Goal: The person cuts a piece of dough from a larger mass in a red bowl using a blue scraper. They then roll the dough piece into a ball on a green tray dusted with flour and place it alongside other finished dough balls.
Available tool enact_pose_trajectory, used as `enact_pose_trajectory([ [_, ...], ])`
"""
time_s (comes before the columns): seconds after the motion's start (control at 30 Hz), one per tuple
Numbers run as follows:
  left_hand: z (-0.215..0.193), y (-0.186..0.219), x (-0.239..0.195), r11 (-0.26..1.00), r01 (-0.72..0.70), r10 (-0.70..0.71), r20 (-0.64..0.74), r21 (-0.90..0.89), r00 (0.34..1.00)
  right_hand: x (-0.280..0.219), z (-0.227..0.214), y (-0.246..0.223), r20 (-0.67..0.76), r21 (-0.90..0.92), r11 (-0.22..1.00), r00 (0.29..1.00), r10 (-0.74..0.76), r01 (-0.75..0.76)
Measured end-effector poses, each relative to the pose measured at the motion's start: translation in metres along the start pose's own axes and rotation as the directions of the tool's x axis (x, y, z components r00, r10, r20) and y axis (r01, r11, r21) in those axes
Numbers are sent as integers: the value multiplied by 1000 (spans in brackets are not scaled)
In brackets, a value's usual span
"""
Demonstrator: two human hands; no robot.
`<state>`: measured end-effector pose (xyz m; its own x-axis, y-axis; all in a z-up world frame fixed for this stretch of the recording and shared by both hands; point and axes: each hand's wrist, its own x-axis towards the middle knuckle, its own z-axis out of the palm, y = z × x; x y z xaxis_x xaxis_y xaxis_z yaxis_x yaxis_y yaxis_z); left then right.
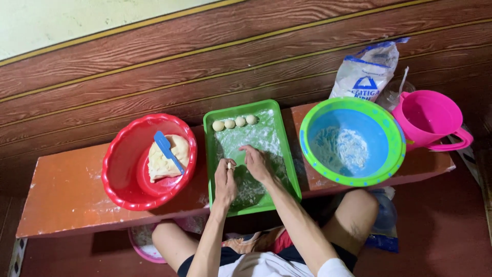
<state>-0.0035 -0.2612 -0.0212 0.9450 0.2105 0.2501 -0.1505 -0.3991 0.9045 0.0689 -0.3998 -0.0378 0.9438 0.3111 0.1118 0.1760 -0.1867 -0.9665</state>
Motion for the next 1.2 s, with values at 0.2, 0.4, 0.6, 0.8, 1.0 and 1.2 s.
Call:
enact_pose_trajectory([
  [0.2,6,-11,-7,987,144,-143,13,-66,990,1,-1,11,-81,-9,993,990,113,-114],
  [0.4,13,3,12,963,50,-58,-20,-264,998,-8,-12,-5,-2,-156,988,1000,17,-17],
  [0.6,33,-62,37,859,141,-279,-220,-492,935,-12,-8,0,122,-133,985,988,-93,109],
  [0.8,20,-57,30,788,268,-248,113,-555,962,-8,10,-8,211,-229,965,975,-77,125],
  [1.0,-2,-12,19,962,65,-21,166,-266,986,3,30,47,33,-173,959,975,-222,224],
  [1.2,-6,-21,23,999,31,-34,-247,-13,968,3,17,39,-208,70,996,976,70,-57],
])
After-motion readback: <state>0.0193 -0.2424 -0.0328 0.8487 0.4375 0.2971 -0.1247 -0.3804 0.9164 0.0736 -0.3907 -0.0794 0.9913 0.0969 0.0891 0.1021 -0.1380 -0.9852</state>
